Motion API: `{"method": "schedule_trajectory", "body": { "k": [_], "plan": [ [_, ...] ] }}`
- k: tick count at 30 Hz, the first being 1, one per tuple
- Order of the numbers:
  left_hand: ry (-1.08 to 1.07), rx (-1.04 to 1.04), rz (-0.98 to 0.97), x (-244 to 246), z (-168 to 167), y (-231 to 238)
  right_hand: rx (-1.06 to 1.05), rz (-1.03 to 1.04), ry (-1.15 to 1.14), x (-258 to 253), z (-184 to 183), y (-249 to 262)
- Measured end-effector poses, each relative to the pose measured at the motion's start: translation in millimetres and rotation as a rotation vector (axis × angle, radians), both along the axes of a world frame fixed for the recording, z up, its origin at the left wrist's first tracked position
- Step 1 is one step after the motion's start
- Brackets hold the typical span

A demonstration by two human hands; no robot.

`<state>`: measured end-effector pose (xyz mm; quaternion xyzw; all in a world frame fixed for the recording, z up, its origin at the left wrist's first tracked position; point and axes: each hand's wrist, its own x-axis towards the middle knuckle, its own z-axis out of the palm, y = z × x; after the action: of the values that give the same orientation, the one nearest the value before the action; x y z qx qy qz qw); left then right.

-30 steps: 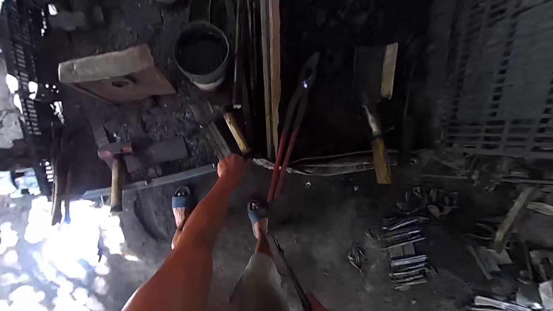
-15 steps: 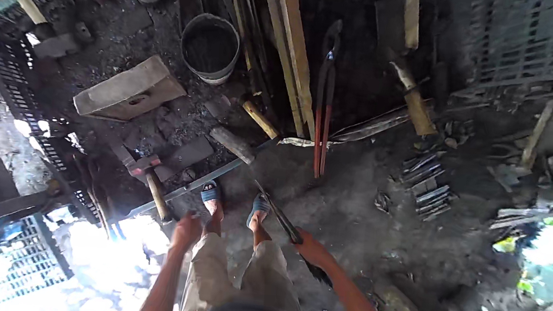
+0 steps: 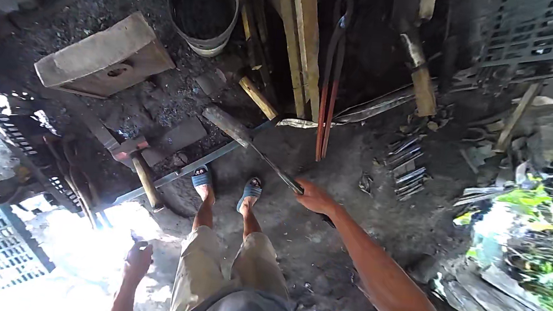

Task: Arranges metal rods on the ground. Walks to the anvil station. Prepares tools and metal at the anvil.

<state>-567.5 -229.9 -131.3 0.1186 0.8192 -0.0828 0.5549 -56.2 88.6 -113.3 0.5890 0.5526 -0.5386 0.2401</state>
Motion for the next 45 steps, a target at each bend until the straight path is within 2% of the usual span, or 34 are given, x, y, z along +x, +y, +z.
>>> {"method": "schedule_trajectory", "body": {
  "k": [5, 9, 11, 14, 17, 21, 23, 27, 30, 33, 36, 40, 45],
  "plan": [
    [-0.041, 0.114, -0.054, 11.5, -26.1, 44.1, 0.036, 0.064, -0.022, -29.9, -11.9, 26.2],
    [0.161, 0.238, -0.133, -2.2, -25.0, 93.2, 0.083, 0.132, -0.076, -49.1, -0.7, 28.3],
    [0.264, 0.291, -0.07, -15.5, -35.4, 116.4, 0.127, 0.123, -0.1, -59.8, 12.3, 28.0],
    [0.264, 0.321, 0.055, -31.7, -67.1, 141.2, 0.103, 0.048, -0.076, -69.3, 49.9, 13.7],
    [0.264, 0.276, 0.107, -36.3, -97.0, 166.7, 0.111, -0.012, -0.062, -80.1, 97.2, -2.9],
    [0.259, 0.122, 0.068, -48.5, -118.3, 195.8, 0.166, -0.011, -0.003, -126.7, 122.9, 4.1],
    [0.166, 0.129, 0.124, -60.8, -115.2, 203.0, 0.165, -0.023, 0.087, -168.9, 118.2, 19.5],
    [-0.204, 0.326, 0.653, -100.6, -94.6, 212.8, 0.186, -0.079, 0.304, -261.3, 63.6, 49.0],
    [-0.406, 0.317, 0.845, -111.8, -87.1, 206.6, 0.107, -0.16, 0.374, -309.6, 23.6, 62.5],
    [-0.434, 0.371, 0.915, -107.6, -91.1, 208.2, 0.134, -0.081, 0.38, -327.1, 2.8, 73.4],
    [-0.418, 0.373, 0.953, -101.5, -98.2, 201.5, 0.194, 0.022, 0.346, -331.0, -1.1, 72.1],
    [-0.36, 0.364, 0.957, -97.0, -100.7, 200.3, 0.172, -0.055, 0.352, -342.2, 4.3, 67.8],
    [-0.291, 0.374, 0.965, -82.6, -69.5, 207.8, 0.259, -0.023, 0.342, -344.4, -2.7, 59.1]
  ]
}}
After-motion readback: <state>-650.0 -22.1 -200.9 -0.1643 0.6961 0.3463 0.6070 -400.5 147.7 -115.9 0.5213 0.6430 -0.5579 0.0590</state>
